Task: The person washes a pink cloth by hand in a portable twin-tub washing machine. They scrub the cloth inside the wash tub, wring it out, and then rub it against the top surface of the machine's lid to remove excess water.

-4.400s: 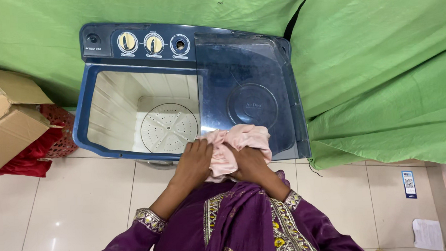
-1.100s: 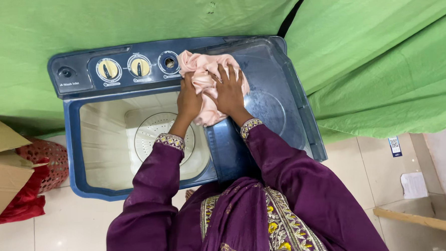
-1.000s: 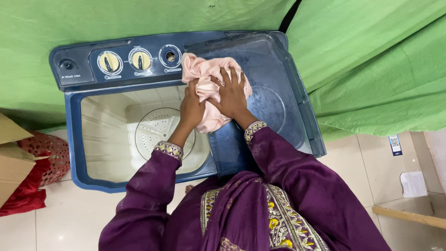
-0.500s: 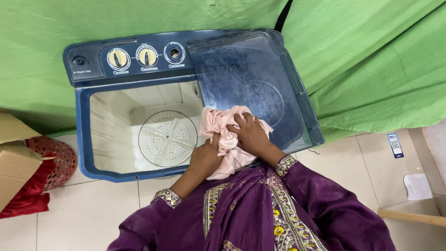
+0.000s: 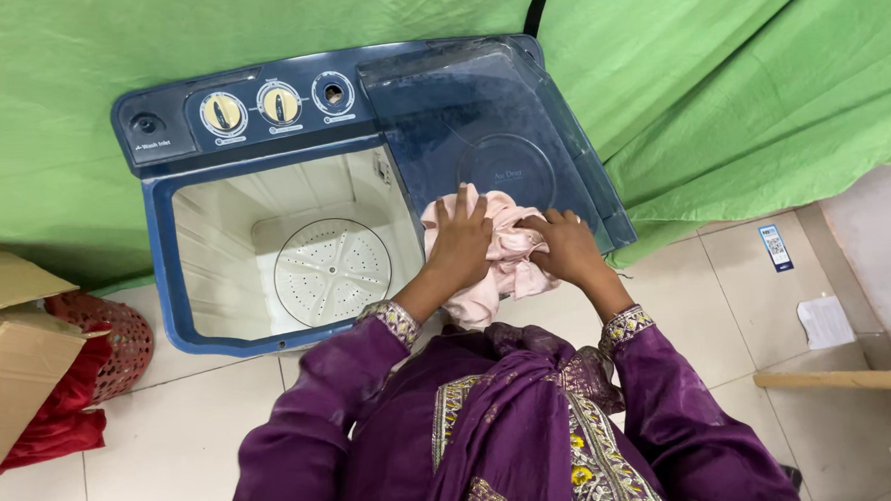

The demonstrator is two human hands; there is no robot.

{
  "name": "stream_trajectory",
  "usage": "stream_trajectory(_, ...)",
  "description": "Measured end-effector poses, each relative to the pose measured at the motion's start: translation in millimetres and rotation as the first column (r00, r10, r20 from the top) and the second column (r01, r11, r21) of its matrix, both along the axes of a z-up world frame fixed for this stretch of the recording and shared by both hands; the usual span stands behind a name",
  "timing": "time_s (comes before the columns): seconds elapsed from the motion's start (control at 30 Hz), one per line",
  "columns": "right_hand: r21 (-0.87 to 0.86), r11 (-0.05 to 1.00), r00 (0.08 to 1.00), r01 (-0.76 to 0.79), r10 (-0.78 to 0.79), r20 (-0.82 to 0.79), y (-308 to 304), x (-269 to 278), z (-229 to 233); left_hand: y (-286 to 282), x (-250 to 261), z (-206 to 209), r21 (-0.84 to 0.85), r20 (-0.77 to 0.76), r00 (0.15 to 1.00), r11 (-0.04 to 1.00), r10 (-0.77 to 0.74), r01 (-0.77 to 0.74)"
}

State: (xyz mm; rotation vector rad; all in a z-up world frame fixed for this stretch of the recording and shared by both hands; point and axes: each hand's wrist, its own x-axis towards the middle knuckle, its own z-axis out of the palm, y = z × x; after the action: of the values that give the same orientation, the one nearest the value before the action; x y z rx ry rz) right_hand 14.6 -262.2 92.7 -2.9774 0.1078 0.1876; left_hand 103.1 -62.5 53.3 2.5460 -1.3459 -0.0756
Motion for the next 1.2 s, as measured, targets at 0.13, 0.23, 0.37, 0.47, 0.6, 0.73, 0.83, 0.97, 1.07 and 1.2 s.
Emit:
stream_trajectory(0.13, -0.070, 0.996, 0.991, 0.063, -0.071, -0.118, -3, -8, -31, -21, -2, -45, 0.222, -0.156, 0.986, 0.975, 0.065, -0.030)
stream_trajectory(0.23, -0.047, 0.997, 0.964, 0.067, -0.077, -0.253, -11, -9, -52, -23, -1, -55, 0.220, -0.132, 0.988, 0.974, 0.082, -0.051)
stream_trajectory(0.37, -0.050, 0.998, 0.963, -0.048, 0.033, -0.269, -22, 9, -75, -21, -5, -52, 0.290, -0.248, 0.956, 0.954, 0.155, -0.079)
stream_trajectory(0.47, -0.088, 0.996, 0.925, -0.018, -0.017, -0.380, -27, 43, -72, -30, 5, -45, 0.289, -0.262, 0.946, 0.950, 0.193, -0.114)
stream_trajectory(0.6, -0.084, 0.993, 0.947, -0.080, 0.050, -0.318, -44, 66, -74, -46, 28, -47, 0.296, -0.281, 0.929, 0.943, 0.239, -0.152)
stream_trajectory(0.73, -0.077, 0.986, 0.971, -0.149, 0.131, -0.202, -73, 102, -87, -67, 66, -45, 0.311, -0.261, 0.931, 0.935, 0.257, -0.171)
stream_trajectory(0.83, -0.061, 0.975, 0.976, -0.213, 0.209, -0.069, -95, 135, -103, -80, 106, -54, 0.294, -0.204, 0.946, 0.937, 0.253, -0.187)
stream_trajectory(0.97, -0.040, 0.960, 0.961, -0.277, 0.277, 0.003, -112, 196, -118, -82, 168, -72, 0.241, -0.100, 0.968, 0.949, 0.232, -0.202)
stream_trajectory(1.07, 0.016, 0.951, 0.950, -0.308, 0.307, 0.052, -117, 254, -124, -82, 211, -76, 0.155, -0.020, 0.963, 0.952, 0.268, -0.262)
stream_trajectory(1.2, 0.018, 0.929, 0.898, -0.369, 0.351, 0.265, -107, 299, -123, -80, 246, -78, -0.066, 0.112, 0.937, 0.943, 0.332, -0.326)
